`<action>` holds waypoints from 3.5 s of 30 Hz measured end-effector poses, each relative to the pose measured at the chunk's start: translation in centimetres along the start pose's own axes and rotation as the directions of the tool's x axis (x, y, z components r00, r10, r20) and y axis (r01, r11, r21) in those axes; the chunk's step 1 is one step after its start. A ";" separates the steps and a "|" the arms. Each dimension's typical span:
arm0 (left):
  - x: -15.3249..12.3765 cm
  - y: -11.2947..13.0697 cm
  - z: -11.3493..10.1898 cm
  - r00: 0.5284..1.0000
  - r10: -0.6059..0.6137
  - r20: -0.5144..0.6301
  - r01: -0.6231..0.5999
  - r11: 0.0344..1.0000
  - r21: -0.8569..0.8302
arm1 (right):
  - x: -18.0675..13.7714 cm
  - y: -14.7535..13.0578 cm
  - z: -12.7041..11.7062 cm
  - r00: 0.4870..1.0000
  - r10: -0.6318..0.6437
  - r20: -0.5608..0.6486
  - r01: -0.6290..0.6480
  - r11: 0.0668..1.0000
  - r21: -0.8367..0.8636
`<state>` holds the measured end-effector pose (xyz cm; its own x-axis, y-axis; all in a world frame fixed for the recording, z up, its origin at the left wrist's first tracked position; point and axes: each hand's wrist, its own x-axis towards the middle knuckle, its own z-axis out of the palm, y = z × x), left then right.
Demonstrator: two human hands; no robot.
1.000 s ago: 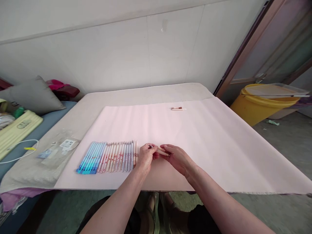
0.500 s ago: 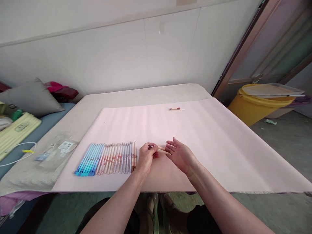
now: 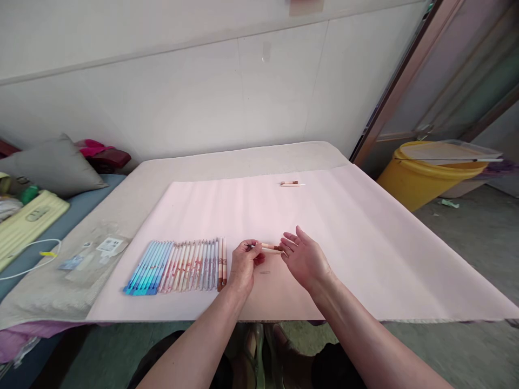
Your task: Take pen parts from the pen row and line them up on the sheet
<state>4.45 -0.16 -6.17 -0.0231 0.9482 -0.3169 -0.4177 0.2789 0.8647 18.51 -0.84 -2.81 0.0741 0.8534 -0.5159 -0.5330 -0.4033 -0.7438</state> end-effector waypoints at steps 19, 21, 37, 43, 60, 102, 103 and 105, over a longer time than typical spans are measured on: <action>1.8 1.4 -2.5 0.987 -0.060 -0.146 0.010 0.948 -0.318 | -2.0 4.0 0.9 0.792 0.052 0.608 0.604 -0.201 -0.771; 1.8 1.3 -2.6 0.988 -0.085 -0.132 0.038 0.946 -0.323 | -1.5 3.3 0.9 0.801 -0.083 0.593 0.594 -0.010 -0.804; 0.3 0.5 -1.0 0.985 -0.169 -0.040 0.148 0.936 -0.319 | -1.0 0.6 1.1 0.869 -0.442 0.222 0.495 0.764 -0.413; 0.4 0.6 -1.0 0.983 -0.177 -0.040 0.155 0.934 -0.323 | -1.1 0.5 1.1 0.855 -0.470 0.219 0.516 0.730 -0.448; 0.2 1.5 -0.8 0.994 -0.097 -0.056 0.077 0.955 -0.286 | -0.6 0.6 0.8 0.770 -0.608 0.194 0.566 0.511 -0.647; -0.1 1.1 -0.2 0.985 0.019 -0.172 -0.017 1.000 0.014 | 1.7 3.0 0.5 0.989 -0.132 0.073 0.139 0.985 -0.103; -0.1 1.1 -0.2 0.985 0.020 -0.171 -0.018 1.000 0.015 | 1.6 3.0 0.5 0.988 -0.136 0.076 0.143 0.985 -0.096; -0.2 1.2 0.0 0.986 0.021 -0.168 -0.019 1.000 0.014 | 1.6 3.1 0.7 0.987 -0.152 0.061 0.157 0.983 -0.093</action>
<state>3.91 -0.03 -5.07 -0.1844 0.9146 -0.3597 -0.4043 0.2630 0.8760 16.41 -0.55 -5.65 0.1026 0.9232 -0.3703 -0.4338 -0.2935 -0.8519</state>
